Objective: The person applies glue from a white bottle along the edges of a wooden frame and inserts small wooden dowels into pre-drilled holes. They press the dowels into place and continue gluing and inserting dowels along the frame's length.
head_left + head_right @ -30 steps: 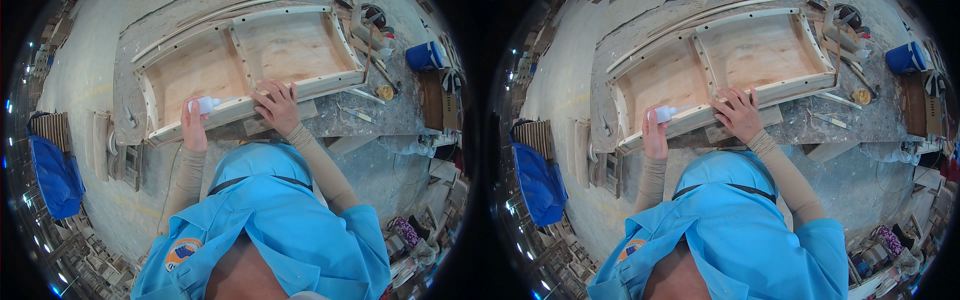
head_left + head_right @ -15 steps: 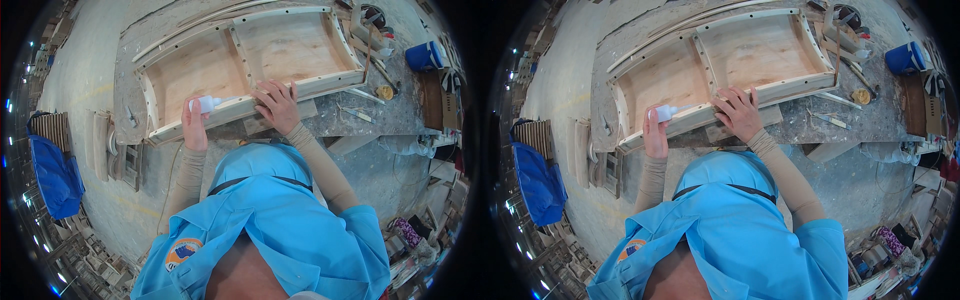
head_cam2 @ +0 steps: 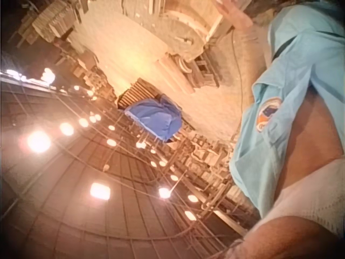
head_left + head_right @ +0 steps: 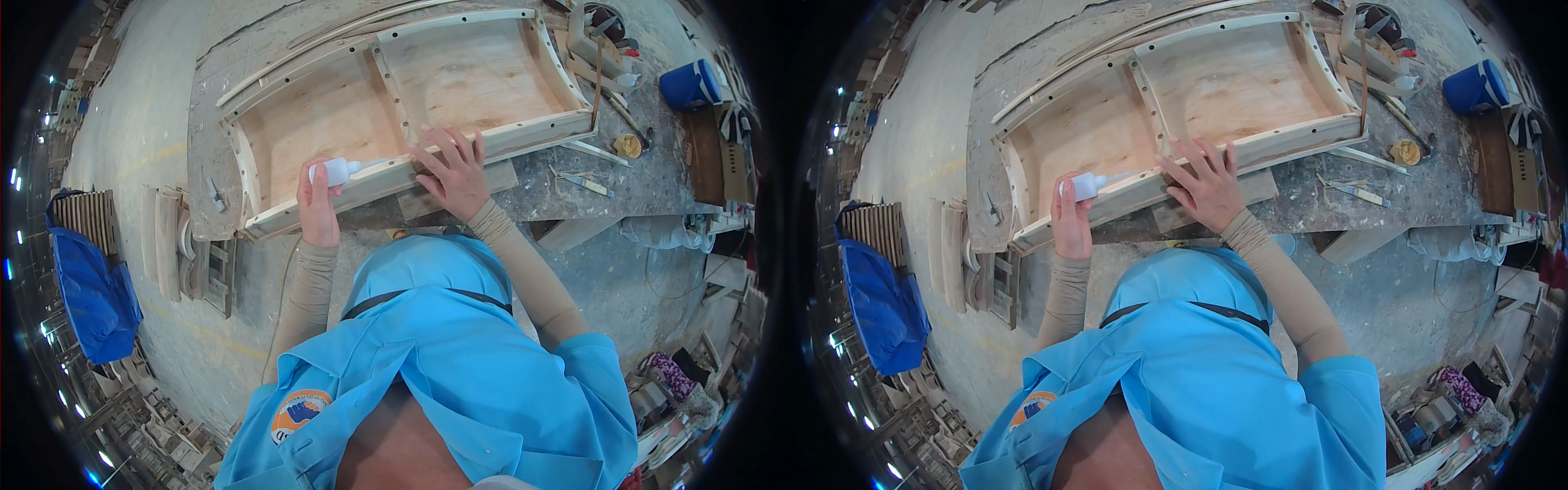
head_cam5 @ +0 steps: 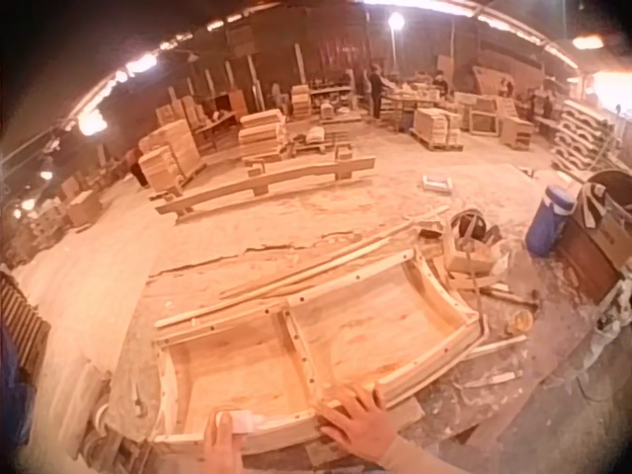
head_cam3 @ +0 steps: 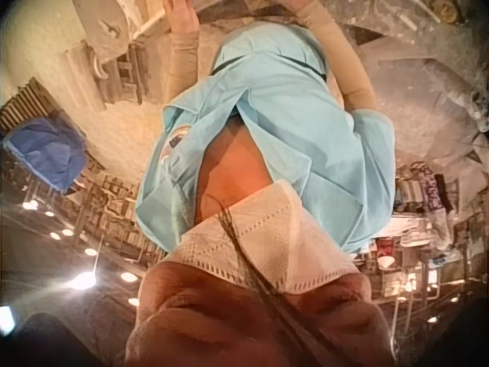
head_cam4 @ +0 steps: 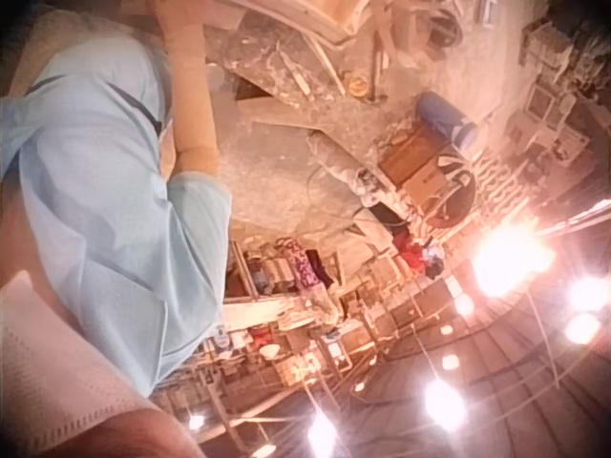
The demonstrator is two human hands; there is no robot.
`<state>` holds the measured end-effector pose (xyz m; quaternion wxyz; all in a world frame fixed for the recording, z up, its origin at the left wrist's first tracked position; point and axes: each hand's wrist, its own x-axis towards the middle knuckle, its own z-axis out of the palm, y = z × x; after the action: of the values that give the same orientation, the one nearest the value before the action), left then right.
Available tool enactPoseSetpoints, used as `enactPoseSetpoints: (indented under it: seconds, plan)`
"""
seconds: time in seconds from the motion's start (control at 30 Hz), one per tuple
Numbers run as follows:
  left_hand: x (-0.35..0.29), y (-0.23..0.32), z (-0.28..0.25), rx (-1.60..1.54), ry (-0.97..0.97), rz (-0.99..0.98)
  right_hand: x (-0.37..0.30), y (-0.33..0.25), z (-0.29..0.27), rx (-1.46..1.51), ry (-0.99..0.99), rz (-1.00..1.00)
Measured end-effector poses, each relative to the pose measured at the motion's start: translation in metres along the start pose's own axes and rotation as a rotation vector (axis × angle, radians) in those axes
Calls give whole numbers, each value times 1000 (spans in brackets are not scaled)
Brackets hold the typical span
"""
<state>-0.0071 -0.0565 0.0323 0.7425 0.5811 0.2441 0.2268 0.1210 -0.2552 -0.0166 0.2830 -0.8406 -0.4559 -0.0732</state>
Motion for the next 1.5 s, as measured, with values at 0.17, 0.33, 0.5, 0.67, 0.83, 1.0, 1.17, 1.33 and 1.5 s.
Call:
enactPoseSetpoints:
  seconds: [0.17, 0.33, 0.5, 0.67, 0.83, 1.0, 1.17, 1.33, 1.5]
  plan:
    - [-1, 0, -1, -26, 11, -9, -22, -13, 2, -62, -81, 62]
    - [0, 1, 0, -16, 2, -21, -27, -13, 10, -132, -138, 85]
    - [0, 1, -2, -15, -7, -20, -28, -12, 11, -129, -129, 74]
    - [-1, 8, 2, 33, -18, -8, -26, -12, 8, -123, -138, 79]
    - [-5, 15, 7, 256, -9, 58, -34, -5, 16, -5, 55, 103]
    - [-5, 20, 16, 390, -30, 132, -35, 6, 12, 28, 195, 182]
    - [-6, 21, 20, 484, -51, 143, -34, 15, 16, 16, 229, 201]
    - [-6, 17, 17, 558, -41, 187, -32, 14, 15, -14, 244, 186]
    - [-8, 19, 22, 592, -19, 196, -33, 15, 13, -23, 224, 173]
